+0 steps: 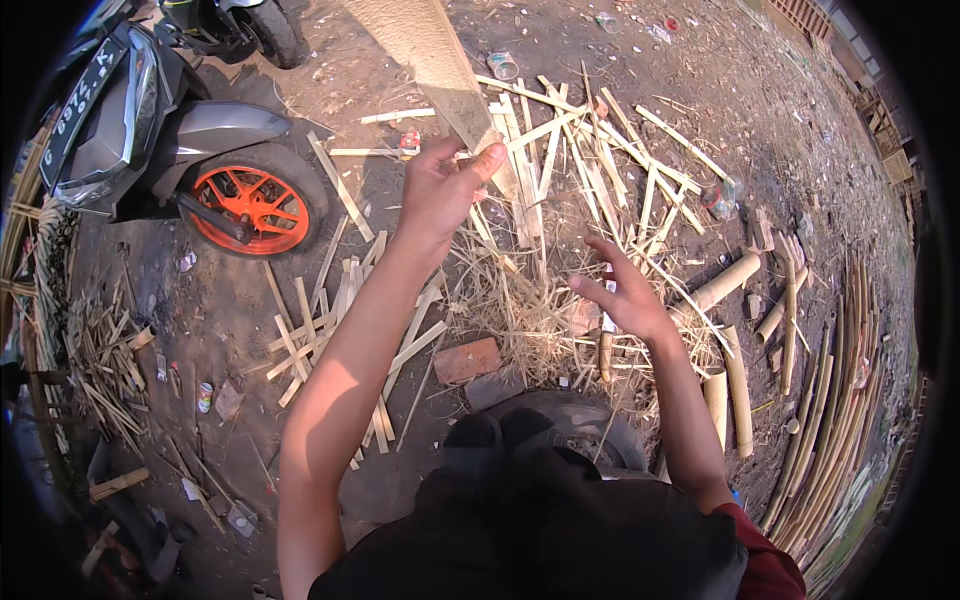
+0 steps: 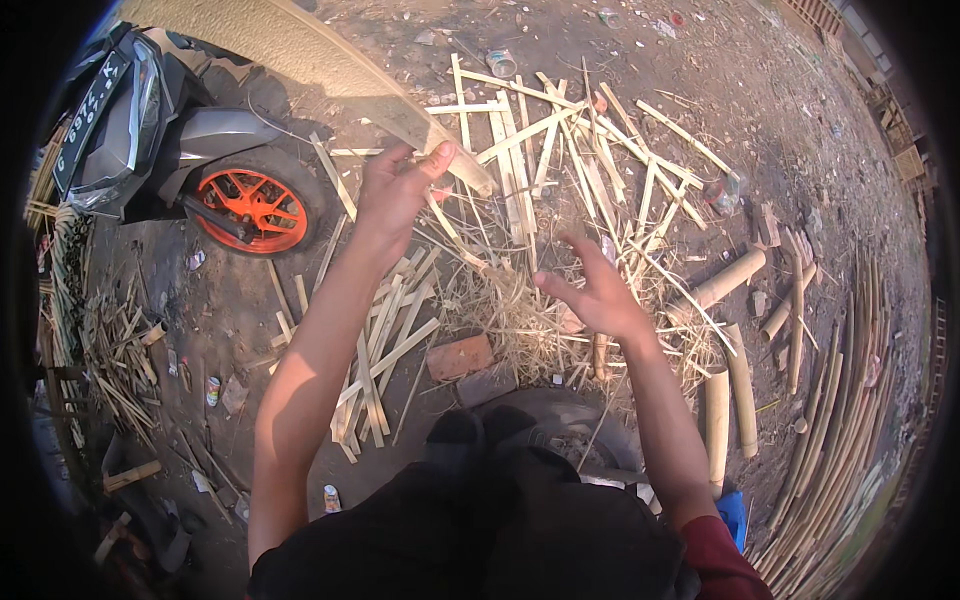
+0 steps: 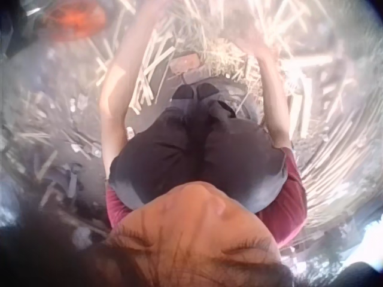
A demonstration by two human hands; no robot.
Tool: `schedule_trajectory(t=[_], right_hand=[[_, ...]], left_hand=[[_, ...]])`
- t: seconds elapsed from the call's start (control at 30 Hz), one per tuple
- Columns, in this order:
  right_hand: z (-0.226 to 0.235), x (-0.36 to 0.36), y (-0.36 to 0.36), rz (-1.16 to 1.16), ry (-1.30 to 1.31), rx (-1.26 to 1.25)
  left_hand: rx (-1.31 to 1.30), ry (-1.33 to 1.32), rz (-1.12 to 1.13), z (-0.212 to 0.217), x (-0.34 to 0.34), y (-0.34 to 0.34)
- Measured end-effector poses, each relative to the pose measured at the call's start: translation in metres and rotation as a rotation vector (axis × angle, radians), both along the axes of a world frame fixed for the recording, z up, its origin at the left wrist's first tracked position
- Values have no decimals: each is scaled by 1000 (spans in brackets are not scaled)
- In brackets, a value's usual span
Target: The person is using a machete to scrape a thin piece of wood while holding it by hand, removing layers of wood over an area scattered with bamboo poles and wood shavings.
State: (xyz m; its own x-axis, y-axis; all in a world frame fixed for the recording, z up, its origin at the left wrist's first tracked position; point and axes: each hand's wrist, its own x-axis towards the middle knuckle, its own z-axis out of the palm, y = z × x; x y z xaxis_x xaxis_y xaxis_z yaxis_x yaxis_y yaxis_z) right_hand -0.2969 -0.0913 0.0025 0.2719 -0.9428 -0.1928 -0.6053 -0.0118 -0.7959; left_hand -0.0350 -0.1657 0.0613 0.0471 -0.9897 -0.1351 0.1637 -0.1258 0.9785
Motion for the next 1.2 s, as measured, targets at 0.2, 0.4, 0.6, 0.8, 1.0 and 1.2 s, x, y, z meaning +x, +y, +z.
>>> schedule_trajectory(t=[0.2,0.4,0.6,0.8,1.0,1.2], right_hand=[[-41,64,-35,56,37,170],[-147,19,-27,-153,202,51],[-302,-136,62,-345,534,425],[-346,-126,110,-270,454,554],[-358,-81,114,-505,540,692],[-352,-97,84,-741,-13,732]], left_hand=[[-305,-391,126,26,1,-13],[-370,-646,386,61,95,-2],[-104,-514,214,8,117,76],[210,-600,10,-150,88,172],[347,-608,-102,-198,82,204],[297,-687,-129,-188,77,175]])
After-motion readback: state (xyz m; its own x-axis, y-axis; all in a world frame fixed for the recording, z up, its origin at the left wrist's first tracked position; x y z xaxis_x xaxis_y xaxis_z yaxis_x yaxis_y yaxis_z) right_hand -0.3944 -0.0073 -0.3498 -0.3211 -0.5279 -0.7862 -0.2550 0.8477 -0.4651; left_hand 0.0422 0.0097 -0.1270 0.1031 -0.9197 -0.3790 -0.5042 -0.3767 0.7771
